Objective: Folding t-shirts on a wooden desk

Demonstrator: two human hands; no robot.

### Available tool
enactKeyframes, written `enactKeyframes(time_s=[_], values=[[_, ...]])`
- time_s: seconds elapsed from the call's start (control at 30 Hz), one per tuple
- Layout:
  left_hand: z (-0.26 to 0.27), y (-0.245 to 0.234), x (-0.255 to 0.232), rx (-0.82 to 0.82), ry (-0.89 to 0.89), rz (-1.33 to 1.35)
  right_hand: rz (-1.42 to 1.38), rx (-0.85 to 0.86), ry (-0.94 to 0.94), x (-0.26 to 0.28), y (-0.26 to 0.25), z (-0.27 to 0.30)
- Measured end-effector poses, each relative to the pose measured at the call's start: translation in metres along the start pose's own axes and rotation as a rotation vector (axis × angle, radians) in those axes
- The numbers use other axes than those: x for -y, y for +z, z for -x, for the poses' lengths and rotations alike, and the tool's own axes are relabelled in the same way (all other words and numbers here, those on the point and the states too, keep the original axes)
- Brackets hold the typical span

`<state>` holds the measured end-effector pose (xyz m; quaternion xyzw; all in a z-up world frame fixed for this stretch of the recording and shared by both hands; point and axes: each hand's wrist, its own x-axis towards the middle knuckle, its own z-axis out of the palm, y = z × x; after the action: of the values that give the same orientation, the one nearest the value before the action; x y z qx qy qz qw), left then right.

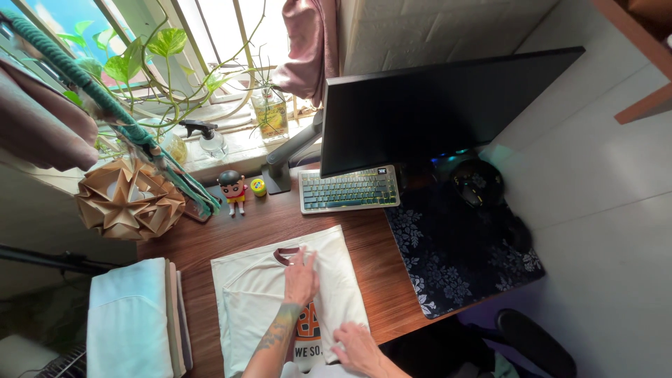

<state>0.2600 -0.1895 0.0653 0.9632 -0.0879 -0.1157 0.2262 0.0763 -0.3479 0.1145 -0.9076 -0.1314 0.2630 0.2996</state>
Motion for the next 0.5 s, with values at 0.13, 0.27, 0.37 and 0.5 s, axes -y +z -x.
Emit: enactKeyframes(time_s=[0.13,0.27,0.37,0.5], values=[[0.02,-0.012,-0.019,0.086,0.347,-0.294,0.34,-0.131,-0.049,-0.022,0.0,0.013],[0.012,0.022,-0.013,0.269,0.267,-0.359,0.211,-0.114,-0.025,-0.039,0.002,0.025],[0.004,-0.001,-0.02,0.428,0.196,-0.339,0.15,-0.138,-0.106,-0.046,0.004,0.032],[-0.005,0.01,-0.005,0.425,0.215,-0.338,0.072,-0.013,-0.015,-0.034,-0.008,0.038]])
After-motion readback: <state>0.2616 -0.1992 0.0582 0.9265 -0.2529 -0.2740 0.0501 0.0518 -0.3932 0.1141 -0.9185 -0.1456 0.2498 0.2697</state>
